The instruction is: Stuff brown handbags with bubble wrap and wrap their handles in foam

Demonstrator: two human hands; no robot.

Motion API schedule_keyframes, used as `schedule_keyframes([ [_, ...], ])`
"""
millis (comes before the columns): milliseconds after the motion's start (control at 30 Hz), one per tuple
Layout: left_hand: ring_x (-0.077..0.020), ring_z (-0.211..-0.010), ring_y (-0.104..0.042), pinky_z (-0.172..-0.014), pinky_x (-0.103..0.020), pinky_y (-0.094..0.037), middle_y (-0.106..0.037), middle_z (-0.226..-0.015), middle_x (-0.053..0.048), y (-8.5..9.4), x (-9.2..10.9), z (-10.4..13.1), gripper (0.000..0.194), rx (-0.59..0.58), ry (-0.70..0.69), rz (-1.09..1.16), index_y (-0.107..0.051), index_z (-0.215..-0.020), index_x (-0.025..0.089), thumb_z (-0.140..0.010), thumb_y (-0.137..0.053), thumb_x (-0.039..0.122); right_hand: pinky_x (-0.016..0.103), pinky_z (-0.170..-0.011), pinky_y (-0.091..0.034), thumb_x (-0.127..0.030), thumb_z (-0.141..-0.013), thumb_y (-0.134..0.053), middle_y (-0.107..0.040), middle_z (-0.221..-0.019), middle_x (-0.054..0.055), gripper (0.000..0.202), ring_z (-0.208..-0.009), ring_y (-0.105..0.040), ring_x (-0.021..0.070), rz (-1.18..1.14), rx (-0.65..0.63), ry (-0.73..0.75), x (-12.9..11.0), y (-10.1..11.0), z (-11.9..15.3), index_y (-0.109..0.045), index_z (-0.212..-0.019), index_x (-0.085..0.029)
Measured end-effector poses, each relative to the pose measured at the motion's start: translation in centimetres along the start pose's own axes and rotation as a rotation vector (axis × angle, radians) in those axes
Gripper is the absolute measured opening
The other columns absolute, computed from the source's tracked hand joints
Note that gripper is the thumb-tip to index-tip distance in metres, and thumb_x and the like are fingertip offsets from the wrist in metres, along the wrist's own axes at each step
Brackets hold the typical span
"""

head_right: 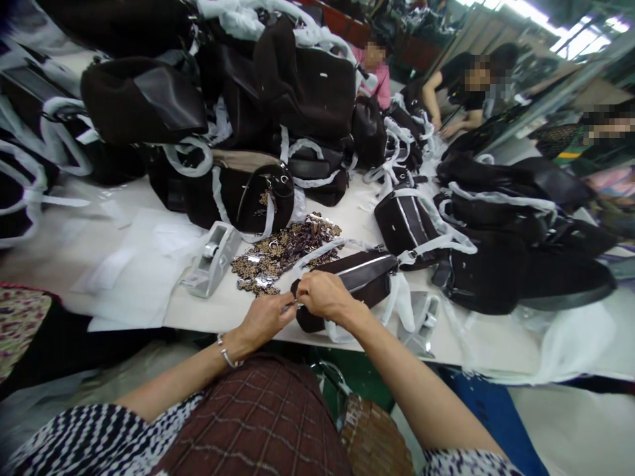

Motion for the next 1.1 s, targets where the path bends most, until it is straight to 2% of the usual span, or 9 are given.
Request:
schedule_keyframes([
  [100, -0.017, -0.065, -0.057, -0.059, -0.026, -0.029, -0.065, -0.067, -0.002, 0.2, -0.2, -0.5, 0.016, 0.005, 0.078, 0.196, -0.066, -0.077, 0.019, -0.083, -0.052, 0.023, 0.031, -0.07, -0.034, -0.018, -0.079, -0.065, -0.066, -0.074, 0.001, 0.015, -0.08, -0.053, 0.0177, 0.12, 0.161, -0.04, -1.1, -0.6, 1.0, -0.068, -0.065, -0.02],
  [167, -0.013, -0.06, -0.05, -0.056, -0.024, -0.027, -0.056, -0.06, 0.001, 0.0, -0.5, -0.9, 0.014, -0.042, 0.159, 0.492, -0.06, -0.065, 0.017, -0.078, -0.055, 0.021, 0.035, -0.076, -0.034, -0.021, -0.082, -0.064, -0.067, -0.075, 0.003, 0.017, -0.083, -0.053, 0.0195, 0.184, 0.268, -0.026, -1.9, -1.3, 1.8, -0.066, -0.065, -0.019],
  [267, -0.007, -0.045, -0.031, -0.047, -0.023, -0.017, -0.04, -0.05, 0.006, -0.6, -0.9, -1.3, 0.015, -0.255, 0.396, 1.067, -0.051, -0.059, 0.017, -0.071, -0.057, 0.023, 0.039, -0.089, -0.035, -0.022, -0.091, -0.057, -0.069, -0.082, 0.004, 0.02, -0.089, -0.055, 0.0199, 0.233, 0.421, 0.027, -2.6, -2.9, 3.3, -0.068, -0.074, -0.018],
  [367, -0.0054, -0.038, -0.015, -0.041, -0.023, -0.01, -0.028, -0.046, 0.011, -1.0, -1.3, -1.5, 0.015, -0.427, 0.527, 1.304, -0.048, -0.063, 0.019, -0.07, -0.055, 0.029, 0.044, -0.105, -0.031, -0.017, -0.096, -0.05, -0.072, -0.103, 0.005, 0.02, -0.103, -0.056, 0.0209, 0.266, 0.546, 0.018, -3.0, -5.4, 4.9, -0.07, -0.1, -0.017],
  [500, -0.004, -0.036, -0.011, -0.038, -0.021, -0.009, -0.023, -0.046, 0.013, -1.0, -1.8, -1.6, 0.019, -0.492, 0.537, 1.358, -0.048, -0.067, 0.019, -0.071, -0.056, 0.035, 0.053, -0.117, -0.021, -0.01, -0.097, -0.041, -0.054, -0.142, 0.011, 0.042, -0.136, -0.039, 0.0277, 0.281, 0.545, -0.024, -3.8, -7.9, 6.9, -0.051, -0.138, -0.012],
  [667, -0.0012, -0.035, -0.018, -0.038, -0.019, -0.008, -0.032, -0.046, 0.011, -0.6, -2.1, -1.4, 0.024, -0.476, 0.481, 1.343, -0.057, -0.072, 0.013, -0.07, -0.066, 0.036, 0.056, -0.12, -0.018, -0.016, -0.095, -0.052, -0.07, -0.119, 0.004, 0.027, -0.127, -0.051, 0.0239, 0.171, 0.694, -0.092, -3.8, -5.9, 6.6, -0.065, -0.119, -0.021],
  [833, -0.0012, -0.034, -0.025, -0.037, -0.017, -0.01, -0.041, -0.049, 0.008, -0.4, -2.1, -1.2, 0.032, -0.495, 0.404, 1.285, -0.059, -0.074, 0.013, -0.074, -0.067, 0.043, 0.055, -0.12, -0.021, -0.017, -0.094, -0.052, -0.071, -0.112, 0.008, 0.02, -0.123, -0.055, 0.0269, 0.236, 0.57, 0.083, -1.9, -5.4, 2.9, -0.069, -0.104, -0.015],
  [967, -0.0046, -0.038, -0.039, -0.04, -0.018, -0.027, -0.055, -0.058, 0.002, -0.8, -2.6, -0.5, 0.046, -0.592, 0.325, 1.335, -0.061, -0.083, 0.013, -0.076, -0.066, 0.058, 0.058, -0.12, -0.019, -0.015, -0.094, -0.046, -0.07, -0.115, 0.008, 0.026, -0.122, -0.056, 0.0256, 0.192, 0.666, 0.116, -1.3, -7.2, 2.3, -0.068, -0.109, -0.015],
  [1100, -0.0178, -0.062, -0.062, -0.058, -0.027, -0.046, -0.069, -0.076, -0.009, -1.2, -5.1, -1.5, 0.066, -0.561, 0.153, 0.977, -0.067, -0.085, 0.013, -0.085, -0.04, 0.073, 0.06, -0.118, -0.022, -0.016, -0.094, -0.05, -0.06, -0.134, 0.009, 0.039, -0.136, -0.042, 0.0282, 0.113, 0.746, -0.034, -2.7, -8.5, 4.9, -0.056, -0.132, -0.019],
])
Point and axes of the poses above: each hand's wrist, its own z-axis away from the middle knuckle, its own y-axis out of the back of the hand, x = y × z, the point moved 1 cm from there along -z, towards the middle knuckle
